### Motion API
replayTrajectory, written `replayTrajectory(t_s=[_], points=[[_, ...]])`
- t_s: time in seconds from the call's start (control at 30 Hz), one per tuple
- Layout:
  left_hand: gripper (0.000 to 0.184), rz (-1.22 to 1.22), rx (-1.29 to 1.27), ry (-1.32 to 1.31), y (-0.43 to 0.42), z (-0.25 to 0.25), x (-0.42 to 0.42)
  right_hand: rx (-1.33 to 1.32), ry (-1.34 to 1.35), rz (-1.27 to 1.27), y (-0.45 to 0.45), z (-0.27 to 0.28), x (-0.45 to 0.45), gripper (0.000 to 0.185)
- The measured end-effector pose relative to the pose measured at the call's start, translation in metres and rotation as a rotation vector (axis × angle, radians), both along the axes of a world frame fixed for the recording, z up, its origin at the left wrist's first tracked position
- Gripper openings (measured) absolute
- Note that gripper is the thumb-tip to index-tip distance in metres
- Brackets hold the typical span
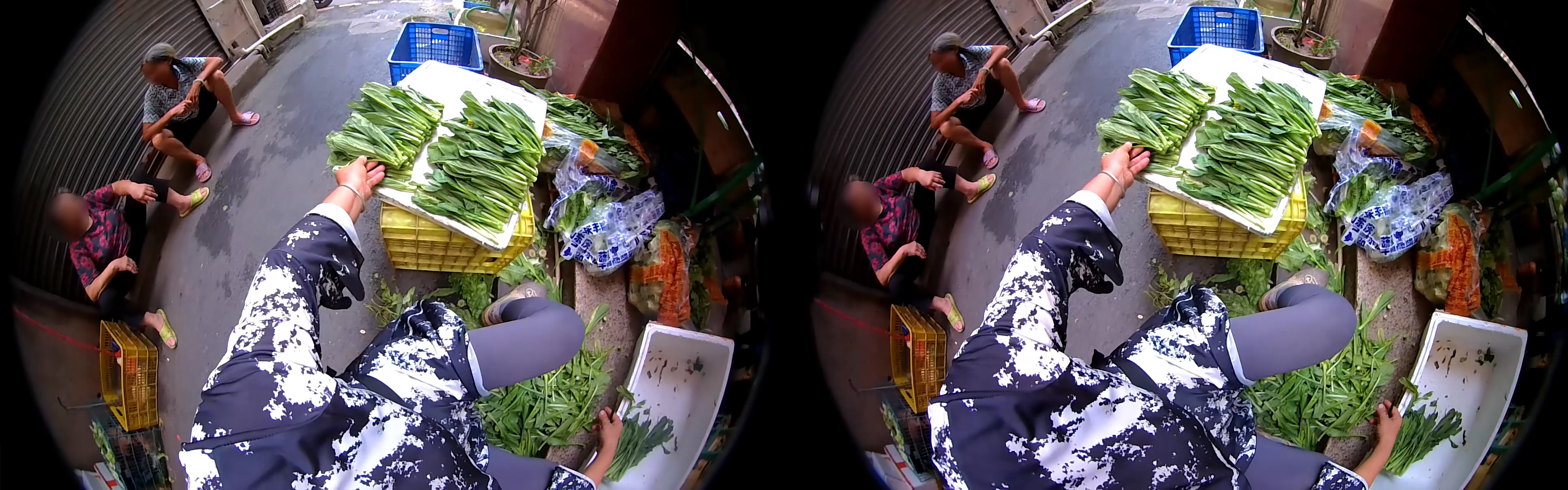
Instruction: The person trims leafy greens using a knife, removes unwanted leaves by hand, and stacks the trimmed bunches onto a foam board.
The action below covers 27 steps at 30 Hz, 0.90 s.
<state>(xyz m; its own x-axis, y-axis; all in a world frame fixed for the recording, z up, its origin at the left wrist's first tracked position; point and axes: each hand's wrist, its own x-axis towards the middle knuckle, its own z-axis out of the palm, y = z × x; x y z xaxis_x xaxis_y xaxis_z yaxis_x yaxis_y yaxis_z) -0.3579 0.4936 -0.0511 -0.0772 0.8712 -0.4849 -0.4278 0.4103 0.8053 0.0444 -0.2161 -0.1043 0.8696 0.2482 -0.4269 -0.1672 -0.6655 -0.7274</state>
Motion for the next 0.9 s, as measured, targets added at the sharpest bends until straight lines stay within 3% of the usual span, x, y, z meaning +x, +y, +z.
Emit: replayTrajectory(t_s=[0.3,0.37,0.47,0.63,0.9], points=[[0.021,-0.185,-0.02,0.091,-0.007,-0.012,-0.018,-0.049,-0.011,0.012,0.01,0.006,0.0,0.031],[0.013,-0.192,-0.022,0.164,-0.011,-0.013,-0.019,-0.03,-0.001,0.007,0.011,0.005,0.0,0.03],[0.007,-0.225,0.181,0.343,-0.013,-0.014,-0.02,-0.017,0.013,0.007,0.011,0.007,-0.001,0.03],[0.016,-0.251,0.232,0.54,-0.01,-0.017,-0.017,-0.026,0.002,0.033,0.007,0.009,-0.004,0.034],[0.024,-0.261,0.372,1.124,-0.015,-0.02,-0.027,-0.023,0.04,0.031,0.01,0.013,-0.006,0.035]])
